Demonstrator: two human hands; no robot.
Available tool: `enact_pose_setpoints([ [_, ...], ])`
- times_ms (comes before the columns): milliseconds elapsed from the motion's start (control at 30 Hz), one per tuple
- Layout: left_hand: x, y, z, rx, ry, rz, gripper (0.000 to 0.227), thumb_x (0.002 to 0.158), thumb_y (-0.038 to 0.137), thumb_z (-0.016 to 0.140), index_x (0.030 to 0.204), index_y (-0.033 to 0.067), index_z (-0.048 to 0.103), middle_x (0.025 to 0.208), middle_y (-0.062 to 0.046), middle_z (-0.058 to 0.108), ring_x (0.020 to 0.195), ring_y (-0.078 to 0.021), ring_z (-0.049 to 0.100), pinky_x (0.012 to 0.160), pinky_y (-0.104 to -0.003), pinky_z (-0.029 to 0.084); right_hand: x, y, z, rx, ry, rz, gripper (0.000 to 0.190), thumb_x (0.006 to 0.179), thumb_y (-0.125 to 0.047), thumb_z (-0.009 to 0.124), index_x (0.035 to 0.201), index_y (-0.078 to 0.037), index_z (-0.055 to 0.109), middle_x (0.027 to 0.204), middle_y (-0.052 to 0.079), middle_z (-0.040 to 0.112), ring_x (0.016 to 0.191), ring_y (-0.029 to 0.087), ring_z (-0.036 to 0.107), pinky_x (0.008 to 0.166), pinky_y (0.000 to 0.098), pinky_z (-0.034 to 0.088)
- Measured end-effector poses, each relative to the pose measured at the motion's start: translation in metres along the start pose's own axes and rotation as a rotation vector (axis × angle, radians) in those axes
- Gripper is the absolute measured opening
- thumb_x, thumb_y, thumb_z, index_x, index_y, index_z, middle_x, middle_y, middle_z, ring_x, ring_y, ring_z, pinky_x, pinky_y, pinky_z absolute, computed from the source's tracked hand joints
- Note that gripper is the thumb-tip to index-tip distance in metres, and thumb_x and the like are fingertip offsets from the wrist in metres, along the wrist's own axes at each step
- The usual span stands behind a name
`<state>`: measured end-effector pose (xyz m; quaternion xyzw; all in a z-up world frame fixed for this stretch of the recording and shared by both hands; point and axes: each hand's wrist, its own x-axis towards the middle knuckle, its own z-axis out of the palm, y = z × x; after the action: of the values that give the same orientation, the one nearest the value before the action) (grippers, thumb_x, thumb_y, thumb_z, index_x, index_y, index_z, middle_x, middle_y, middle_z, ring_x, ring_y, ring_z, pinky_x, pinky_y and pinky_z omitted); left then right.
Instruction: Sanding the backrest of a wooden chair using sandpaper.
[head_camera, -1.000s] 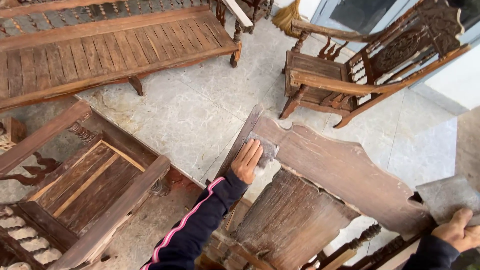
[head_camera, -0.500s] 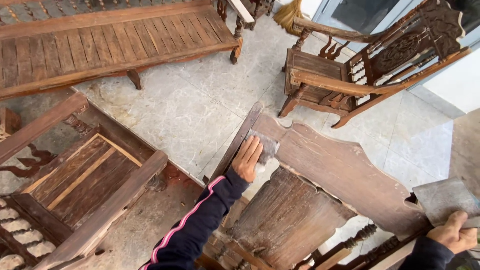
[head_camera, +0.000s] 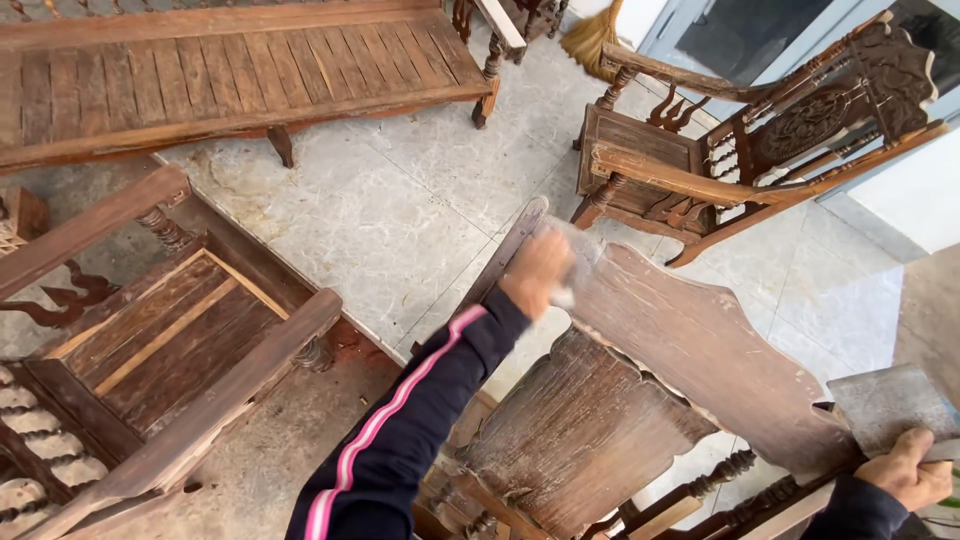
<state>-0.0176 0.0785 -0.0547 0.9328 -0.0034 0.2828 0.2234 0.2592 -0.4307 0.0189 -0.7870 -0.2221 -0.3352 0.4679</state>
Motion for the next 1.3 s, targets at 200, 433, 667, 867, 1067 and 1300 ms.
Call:
enact_pose_setpoints([
  [200,0.01,0.07,-0.002,0.156,0.583,-0.075,0.054,0.081,0.005,0.071,0.132,-0.0069,0.061,0.143,-0.024,0.057,0.145,-0.0353,0.051,0.129,-0.05,0.038,-0.002,-0.001,0.001,-0.018,0.018,-0.014,0.042,0.111,-0.009,0.052,0.073,0.003,0.039,0.072,0.006,0.047,0.059,0.015,0.036,0.059,0.0371,0.032],
  [433,0.016,0.03,-0.011,0.301,0.675,-0.082,0.048,0.1,0.017,0.07,0.139,-0.0079,0.056,0.152,-0.029,0.054,0.153,-0.0384,0.048,0.134,-0.046,0.039,-0.002,0.007,0.004,-0.043,0.029,-0.026,0.036,0.111,-0.007,0.052,0.077,0.003,0.046,0.072,0.006,0.048,0.063,0.014,0.04,0.06,0.0373,0.033],
  [667,0.017,0.006,-0.02,0.184,0.648,0.131,0.057,0.093,0.014,0.074,0.138,-0.013,0.052,0.149,-0.031,0.051,0.145,-0.0421,0.044,0.124,-0.05,0.037,0.0,0.066,0.006,-0.114,0.068,-0.045,0.042,0.111,-0.01,0.054,0.073,0.004,0.041,0.07,0.009,0.044,0.061,0.017,0.036,0.061,0.0396,0.031],
  [867,0.01,0.048,-0.026,0.2,0.664,-0.064,0.048,0.089,-0.005,0.066,0.134,-0.0145,0.055,0.15,-0.03,0.048,0.146,-0.0436,0.046,0.129,-0.047,0.034,-0.006,0.075,0.002,-0.148,0.07,-0.065,0.044,0.112,-0.012,0.053,0.074,0.005,0.038,0.076,0.01,0.041,0.067,0.02,0.04,0.064,0.039,0.034],
  [1067,0.001,0.06,-0.022,0.136,0.708,-0.131,0.045,0.09,-0.001,0.059,0.133,-0.0143,0.056,0.15,-0.03,0.048,0.145,-0.0442,0.046,0.125,-0.047,0.035,-0.016,0.037,0.011,0.049,0.04,0.016,0.03,0.113,-0.011,0.049,0.089,0.008,0.051,0.088,0.011,0.057,0.073,0.016,0.049,0.071,0.0347,0.043],
  [1300,-0.017,0.061,-0.008,0.313,0.733,-0.104,0.037,0.099,0.006,0.056,0.13,-0.0135,0.058,0.138,-0.034,0.059,0.139,-0.0437,0.051,0.12,-0.051,0.041,-0.013,0.056,0.005,0.107,-0.012,-0.108,0.023,0.117,-0.004,0.046,0.109,0.015,0.056,0.102,0.015,0.063,0.086,0.016,0.056,0.081,0.0335,0.049],
])
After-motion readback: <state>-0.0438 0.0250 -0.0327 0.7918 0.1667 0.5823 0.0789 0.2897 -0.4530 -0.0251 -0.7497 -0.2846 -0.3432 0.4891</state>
